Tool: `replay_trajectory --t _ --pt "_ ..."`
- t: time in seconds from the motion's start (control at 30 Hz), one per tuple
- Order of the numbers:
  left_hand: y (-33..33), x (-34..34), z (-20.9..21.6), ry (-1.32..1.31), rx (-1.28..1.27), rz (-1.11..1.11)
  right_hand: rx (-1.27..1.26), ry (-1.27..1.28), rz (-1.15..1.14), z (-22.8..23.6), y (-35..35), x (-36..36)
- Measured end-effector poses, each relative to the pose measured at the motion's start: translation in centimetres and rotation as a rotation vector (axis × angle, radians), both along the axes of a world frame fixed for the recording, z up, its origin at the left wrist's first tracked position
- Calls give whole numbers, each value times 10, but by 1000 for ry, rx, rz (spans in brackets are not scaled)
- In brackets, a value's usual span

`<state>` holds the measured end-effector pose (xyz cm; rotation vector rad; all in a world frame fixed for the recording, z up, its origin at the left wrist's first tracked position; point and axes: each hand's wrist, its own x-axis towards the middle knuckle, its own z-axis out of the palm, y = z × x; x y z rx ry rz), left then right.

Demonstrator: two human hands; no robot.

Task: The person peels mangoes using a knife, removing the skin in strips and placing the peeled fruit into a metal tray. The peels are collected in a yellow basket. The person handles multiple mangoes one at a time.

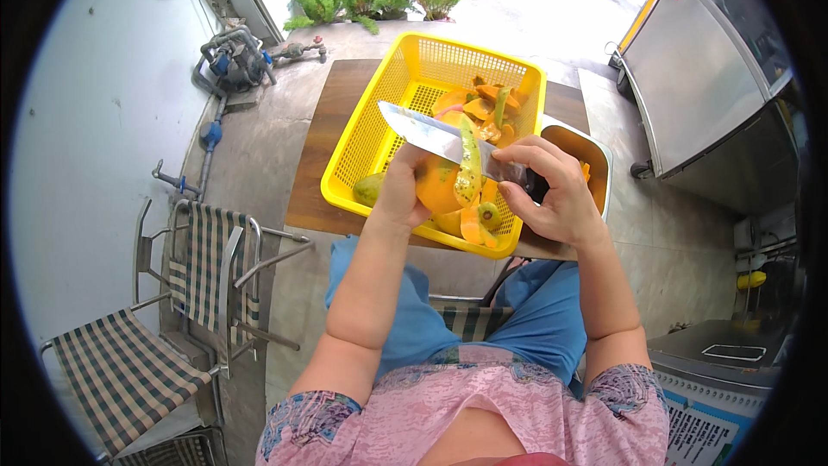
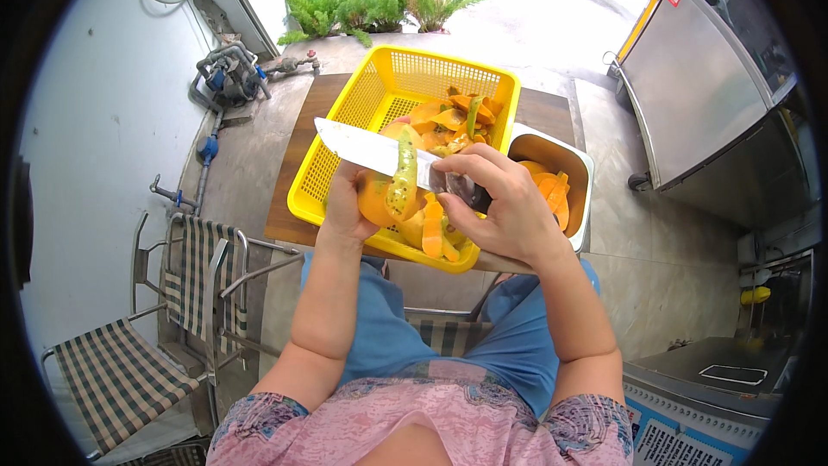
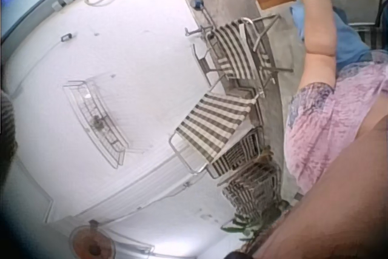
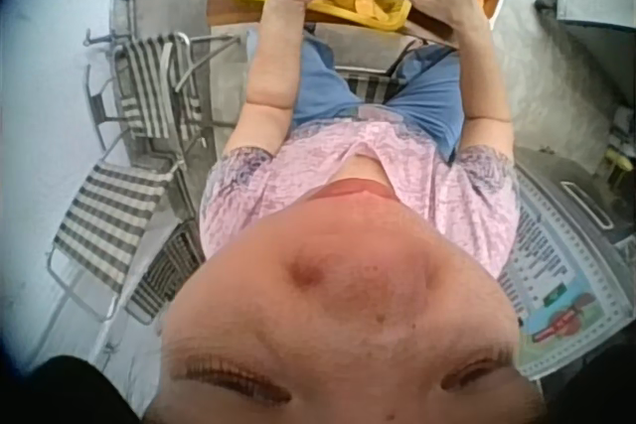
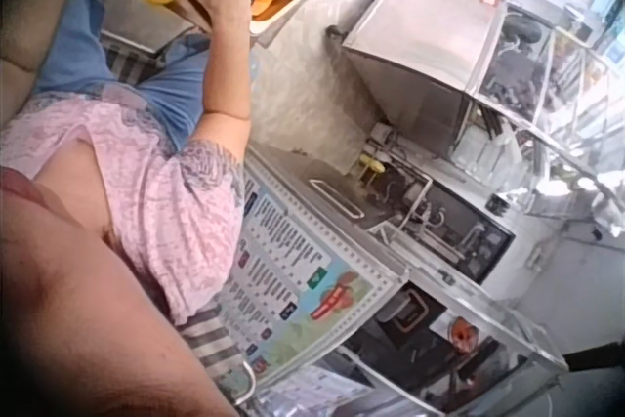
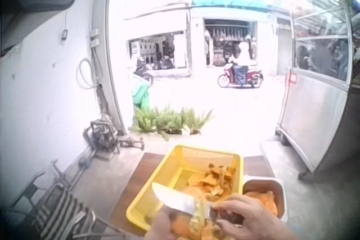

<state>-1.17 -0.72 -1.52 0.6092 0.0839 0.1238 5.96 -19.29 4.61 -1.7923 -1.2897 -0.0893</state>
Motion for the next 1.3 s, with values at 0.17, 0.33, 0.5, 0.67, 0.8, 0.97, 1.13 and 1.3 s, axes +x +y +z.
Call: replay_trajectory --t 0.17,0.33,0.5,0.67,0.8,0.97,1.13,1.3 --pt "-3 -1 8 -82 77 -74 -16 40 8 2 -1 6" --pt "-5 -3 16 -95 84 -112 -18 66 13 0 -2 13" --pt "-8 -4 12 -57 170 -190 -64 222 2 -9 -2 29" --pt "3 3 4 92 101 -45 -164 -10 -205 -5 12 56" --pt "11 8 5 133 -106 79 -405 -270 -428 -12 13 93" --pt "16 0 10 40 -422 88 -576 -486 -571 -16 21 104" --pt "17 -1 10 -104 -510 74 -137 -104 -421 -18 22 82" --pt "14 0 11 -68 -308 247 -27 260 -34 -5 17 13"
